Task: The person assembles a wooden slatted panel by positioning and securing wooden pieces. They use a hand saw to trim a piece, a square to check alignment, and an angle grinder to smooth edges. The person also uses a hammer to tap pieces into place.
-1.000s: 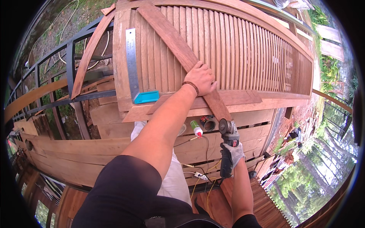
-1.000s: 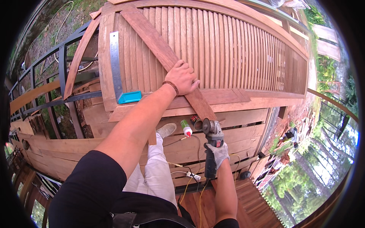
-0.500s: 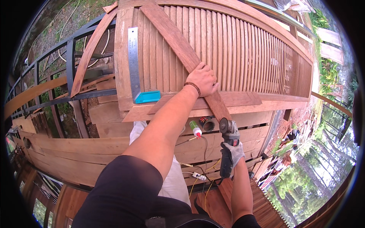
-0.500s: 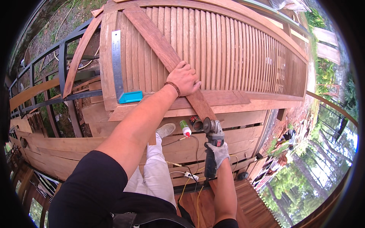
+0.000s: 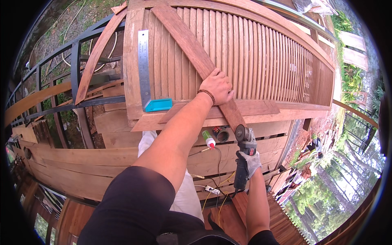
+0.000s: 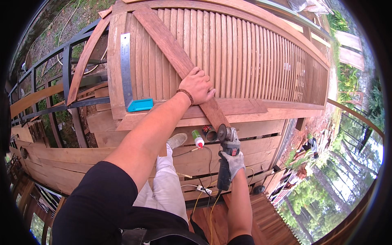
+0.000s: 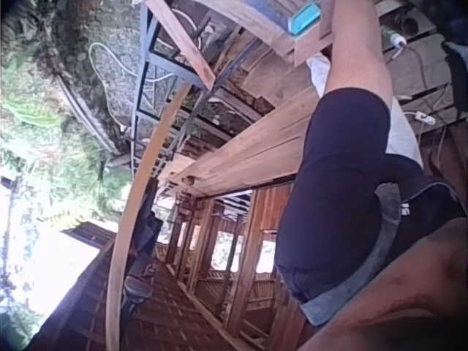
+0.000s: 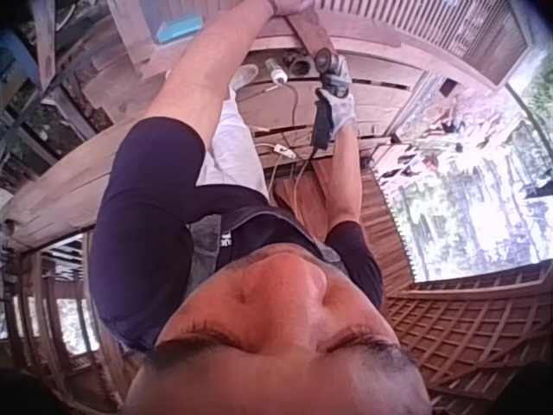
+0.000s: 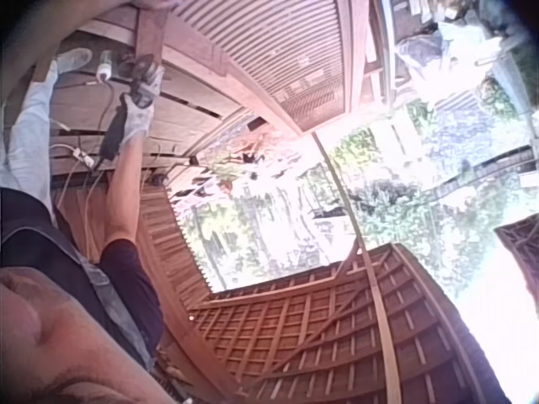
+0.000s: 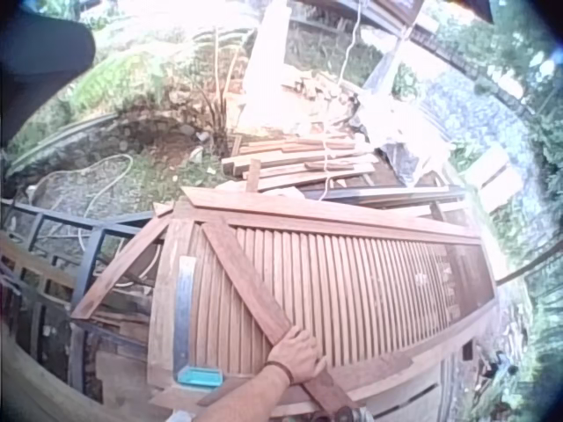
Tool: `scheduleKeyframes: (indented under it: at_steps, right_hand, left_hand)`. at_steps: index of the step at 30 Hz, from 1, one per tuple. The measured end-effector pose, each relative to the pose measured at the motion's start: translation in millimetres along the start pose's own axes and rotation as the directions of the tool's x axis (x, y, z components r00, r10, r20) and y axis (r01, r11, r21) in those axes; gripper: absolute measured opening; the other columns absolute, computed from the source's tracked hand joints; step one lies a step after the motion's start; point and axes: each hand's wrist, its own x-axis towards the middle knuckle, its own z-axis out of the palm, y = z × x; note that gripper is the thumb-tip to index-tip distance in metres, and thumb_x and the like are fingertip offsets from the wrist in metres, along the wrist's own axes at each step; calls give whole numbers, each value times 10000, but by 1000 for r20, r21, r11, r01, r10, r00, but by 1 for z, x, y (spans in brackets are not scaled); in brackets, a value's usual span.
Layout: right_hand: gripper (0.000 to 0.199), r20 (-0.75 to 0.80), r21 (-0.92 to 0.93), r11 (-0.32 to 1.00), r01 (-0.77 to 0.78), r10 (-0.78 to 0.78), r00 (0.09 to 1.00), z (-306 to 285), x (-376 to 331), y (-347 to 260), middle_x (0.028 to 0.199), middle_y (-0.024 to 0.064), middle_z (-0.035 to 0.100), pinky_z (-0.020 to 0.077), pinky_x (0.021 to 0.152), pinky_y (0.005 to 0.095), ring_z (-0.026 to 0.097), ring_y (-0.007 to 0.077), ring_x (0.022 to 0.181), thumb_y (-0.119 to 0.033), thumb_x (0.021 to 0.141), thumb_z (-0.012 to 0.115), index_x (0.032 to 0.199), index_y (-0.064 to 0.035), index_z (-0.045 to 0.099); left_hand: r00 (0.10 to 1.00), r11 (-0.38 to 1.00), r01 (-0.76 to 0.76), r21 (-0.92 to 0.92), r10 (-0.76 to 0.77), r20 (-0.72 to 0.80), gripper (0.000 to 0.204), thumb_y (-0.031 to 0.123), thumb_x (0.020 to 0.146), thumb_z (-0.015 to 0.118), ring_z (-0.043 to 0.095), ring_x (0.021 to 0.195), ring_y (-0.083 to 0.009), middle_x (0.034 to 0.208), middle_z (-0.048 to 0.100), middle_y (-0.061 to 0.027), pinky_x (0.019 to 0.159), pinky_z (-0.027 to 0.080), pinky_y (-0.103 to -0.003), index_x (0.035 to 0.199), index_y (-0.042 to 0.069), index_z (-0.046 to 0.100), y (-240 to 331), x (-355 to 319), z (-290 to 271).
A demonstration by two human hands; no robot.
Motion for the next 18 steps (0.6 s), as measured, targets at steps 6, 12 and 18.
scheduleKeyframes:
  at_steps: [6,12,18]
  right_hand:
    - [282,-10,1,1000,-12,12,1000,0,-4,7,777,122,671,569,489,365,689,261,588,-52,784,793,998,-12,614]
    - [295,-26,-34,999,-36,35,999,2,0,-8,786,125,674,572,498,368,688,267,591,-46,768,804,993,-12,616]
    - [281,-22,14,1000,-21,21,1000,-1,4,7,797,133,689,573,506,372,692,275,598,-64,788,792,1009,-13,626]
  left_hand:
    - [999,1000,-9,-19,8,-35,354,403,880,577,578,1019,-213,890,680,-59,1070,334,-396,818,96,743,1,0,3]
    - [999,999,-8,-47,6,-42,352,398,873,583,575,1011,-217,882,678,-62,1067,337,-395,814,89,742,-2,0,3]
    - [999,999,-12,-51,9,-47,355,398,870,585,577,1016,-219,882,680,-66,1070,337,-393,820,85,744,-1,-1,2]
